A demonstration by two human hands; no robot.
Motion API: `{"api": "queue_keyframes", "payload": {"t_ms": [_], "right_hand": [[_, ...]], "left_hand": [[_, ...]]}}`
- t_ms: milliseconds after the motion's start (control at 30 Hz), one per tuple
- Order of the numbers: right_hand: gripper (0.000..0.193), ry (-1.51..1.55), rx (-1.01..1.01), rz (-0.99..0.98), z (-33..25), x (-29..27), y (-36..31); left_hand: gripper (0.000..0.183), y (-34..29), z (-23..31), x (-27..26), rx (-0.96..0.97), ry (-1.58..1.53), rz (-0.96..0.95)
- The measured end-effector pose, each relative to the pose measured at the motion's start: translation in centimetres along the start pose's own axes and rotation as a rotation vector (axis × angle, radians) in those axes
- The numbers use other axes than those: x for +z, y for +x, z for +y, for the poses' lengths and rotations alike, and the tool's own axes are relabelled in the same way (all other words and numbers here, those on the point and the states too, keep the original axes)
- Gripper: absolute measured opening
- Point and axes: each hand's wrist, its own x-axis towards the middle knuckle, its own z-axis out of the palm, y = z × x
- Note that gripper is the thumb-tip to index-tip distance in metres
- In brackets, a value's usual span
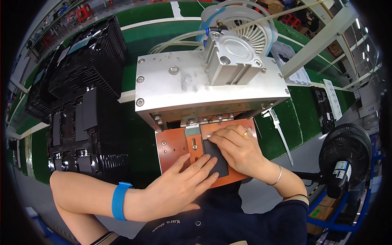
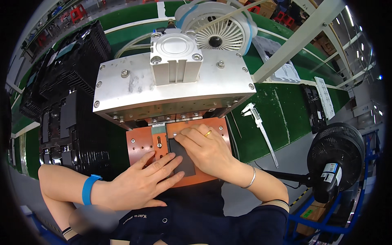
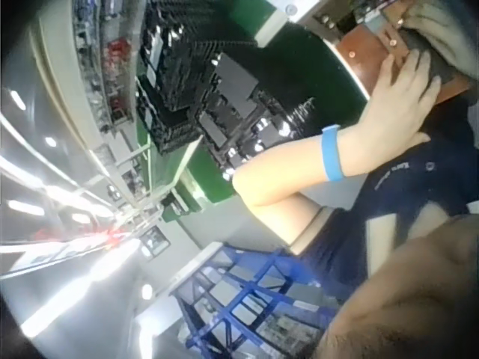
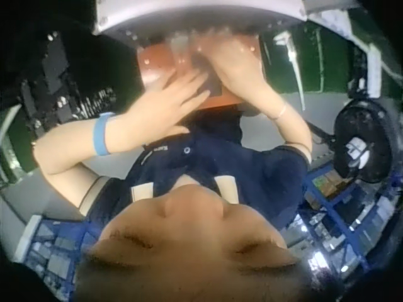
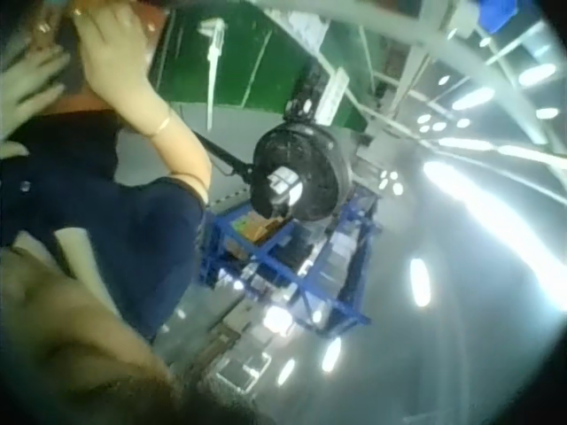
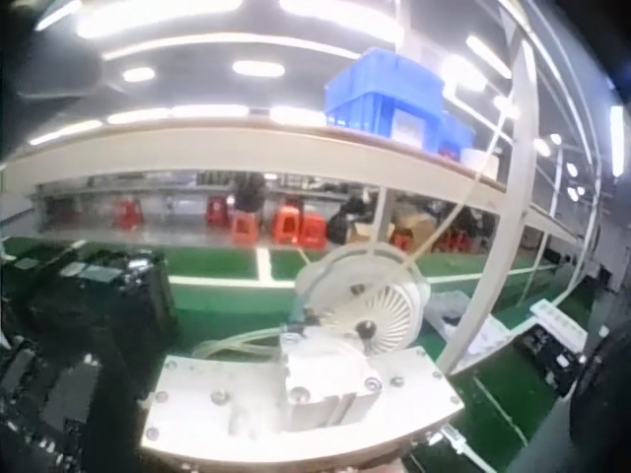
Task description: The person repeatedly picks up small black rectangular electronic components from a stack, places them into a metal press machine, and activates the press. After pressing, the person removes the component and uses a digital caliper to measure it before placing it back on the stack. This cycle is repeated for multiple units.
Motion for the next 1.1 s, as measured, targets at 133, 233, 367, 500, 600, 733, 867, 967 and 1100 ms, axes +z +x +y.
{"api": "queue_keyframes", "payload": {"t_ms": [133, 233, 367, 500, 600, 733, 867, 967, 1100], "right_hand": [[0.032, -0.019, 0.010, 0.022, 0.0, 0.6, 0.4], [0.032, -0.003, 0.052, 0.025, -0.1, 0.5, 0.6], [0.034, 0.008, 0.002, -0.027, 0.3, 0.2, 0.2], [0.035, 0.032, 0.018, -0.026, 0.5, 0.0, 0.6], [0.036, 0.045, 0.014, -0.012, 0.5, -0.3, 0.1], [0.042, 0.235, 0.067, -0.054, -0.8, -3.3, -1.9], [0.042, 0.227, 0.051, -0.170, -1.6, -2.4, -3.6], [0.040, 0.207, 0.030, -0.129, -0.9, -1.9, -2.7], [0.039, 0.174, 0.008, -0.132, -0.2, -1.7, -1.8]], "left_hand": [[0.079, 0.0, -0.1, -0.1, -0.003, 0.003, -0.017], [0.079, 0.0, -0.1, -0.2, -0.005, 0.005, -0.010], [0.079, 0.0, -0.2, -0.2, -0.007, -0.007, 0.018], [0.078, 0.1, -0.2, -0.4, -0.006, -0.013, -0.022], [0.077, 0.0, -0.3, -0.4, -0.017, -0.051, -0.021], [0.077, -0.2, -0.2, -0.5, -0.056, -0.106, 0.007], [0.079, -0.1, -0.5, -0.8, -0.108, -0.115, 0.042], [0.080, 0.2, -1.4, -0.7, -0.139, -0.117, 0.075], [0.081, 0.5, -2.3, -0.3, -0.148, -0.149, 0.121]]}}
